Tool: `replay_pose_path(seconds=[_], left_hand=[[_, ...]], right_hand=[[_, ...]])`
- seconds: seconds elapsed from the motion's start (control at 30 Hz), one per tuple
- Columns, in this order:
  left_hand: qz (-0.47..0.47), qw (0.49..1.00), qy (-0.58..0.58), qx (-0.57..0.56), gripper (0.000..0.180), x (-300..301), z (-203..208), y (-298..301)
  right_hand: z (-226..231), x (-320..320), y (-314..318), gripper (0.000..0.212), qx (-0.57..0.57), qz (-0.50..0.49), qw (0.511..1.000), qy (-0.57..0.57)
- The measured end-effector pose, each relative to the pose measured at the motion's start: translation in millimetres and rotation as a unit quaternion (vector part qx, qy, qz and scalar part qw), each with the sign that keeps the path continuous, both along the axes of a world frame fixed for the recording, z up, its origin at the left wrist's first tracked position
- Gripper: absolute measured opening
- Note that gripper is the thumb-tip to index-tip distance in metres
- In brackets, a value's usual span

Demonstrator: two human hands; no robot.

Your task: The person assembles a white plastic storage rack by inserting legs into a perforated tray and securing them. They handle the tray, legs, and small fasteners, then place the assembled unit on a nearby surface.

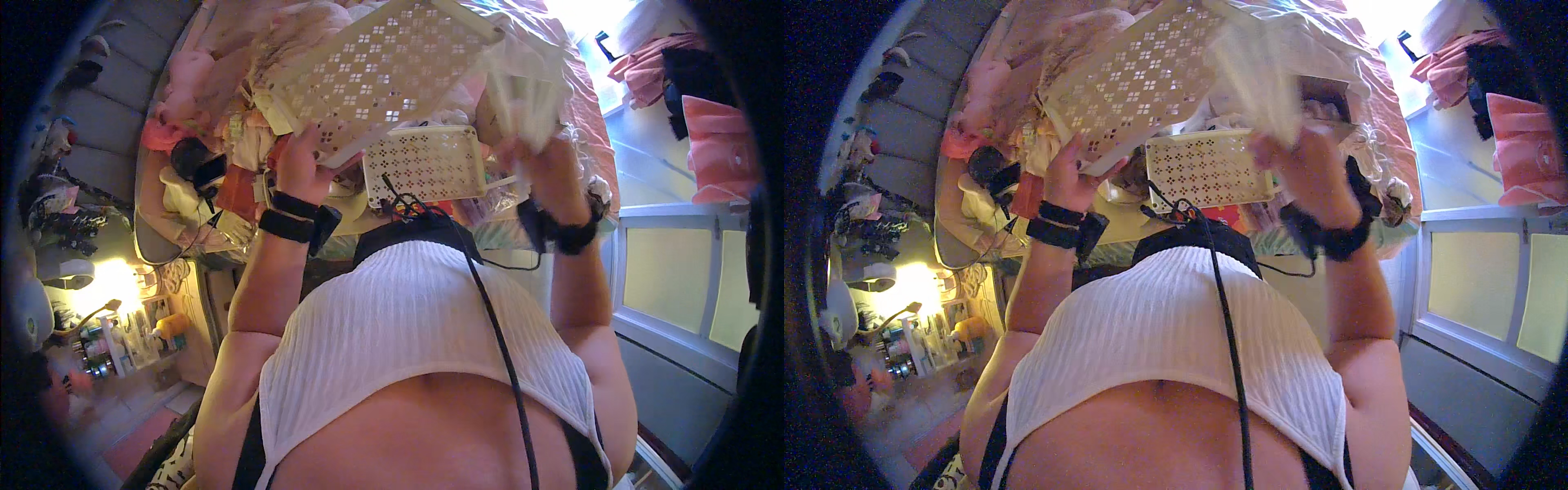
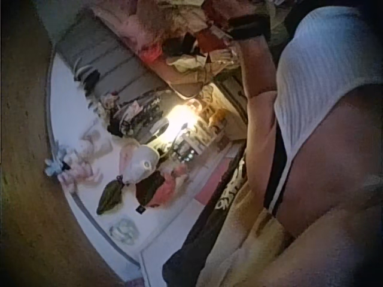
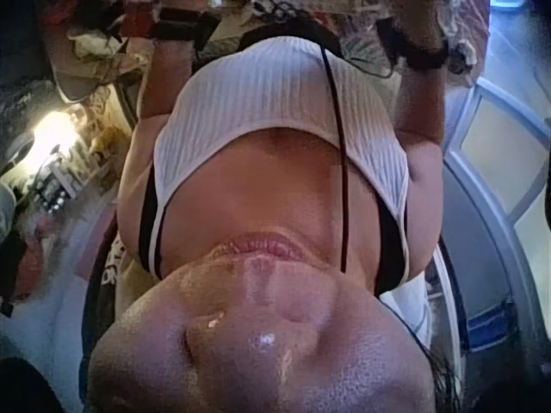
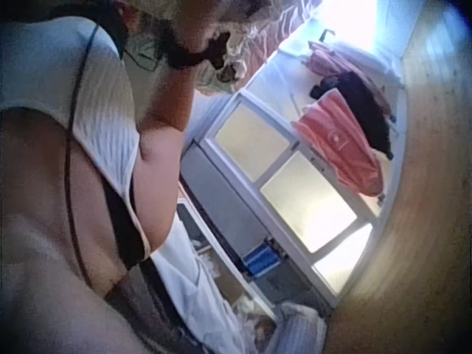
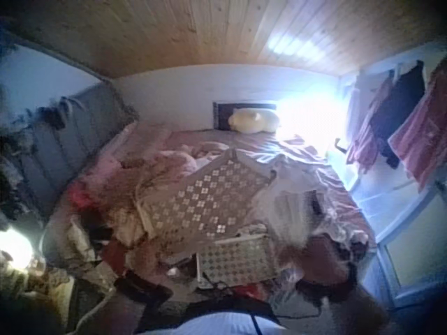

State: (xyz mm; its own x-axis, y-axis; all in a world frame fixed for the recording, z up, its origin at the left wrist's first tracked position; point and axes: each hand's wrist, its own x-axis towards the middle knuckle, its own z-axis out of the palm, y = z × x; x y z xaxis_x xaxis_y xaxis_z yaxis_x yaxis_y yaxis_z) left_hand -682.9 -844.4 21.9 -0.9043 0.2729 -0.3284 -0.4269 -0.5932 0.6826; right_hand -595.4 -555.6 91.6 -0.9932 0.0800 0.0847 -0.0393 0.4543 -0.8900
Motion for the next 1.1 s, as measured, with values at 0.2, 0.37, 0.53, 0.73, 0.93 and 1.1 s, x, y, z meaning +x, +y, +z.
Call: replay_pose_path(seconds=[0.2, 0.37, 0.53, 0.73, 0.93, 1.1], left_hand=[[-0.020, 0.997, 0.053, -0.058, 0.036, 14, 2, 31], [-0.064, 0.952, 0.191, -0.230, 0.035, 34, 14, 57], [-0.053, 0.990, 0.103, -0.085, 0.036, 42, 27, 57], [-0.055, 0.988, 0.096, -0.110, 0.035, 48, 28, 58], [-0.064, 0.976, 0.131, -0.160, 0.033, 50, 19, 57], [-0.108, 0.898, 0.315, -0.289, 0.034, 48, 9, 51]], right_hand=[[6, -8, -42, 0.026, -0.344, 0.057, 0.912, 0.218], [23, -25, -65, 0.027, -0.299, 0.067, 0.905, 0.296], [15, -27, -79, 0.023, -0.302, 0.073, 0.905, 0.289], [20, -26, -83, 0.018, -0.258, 0.079, 0.923, 0.274], [37, -30, -85, 0.022, -0.033, 0.159, 0.953, 0.255], [33, -31, -90, 0.023, -0.052, 0.188, 0.950, 0.246]])
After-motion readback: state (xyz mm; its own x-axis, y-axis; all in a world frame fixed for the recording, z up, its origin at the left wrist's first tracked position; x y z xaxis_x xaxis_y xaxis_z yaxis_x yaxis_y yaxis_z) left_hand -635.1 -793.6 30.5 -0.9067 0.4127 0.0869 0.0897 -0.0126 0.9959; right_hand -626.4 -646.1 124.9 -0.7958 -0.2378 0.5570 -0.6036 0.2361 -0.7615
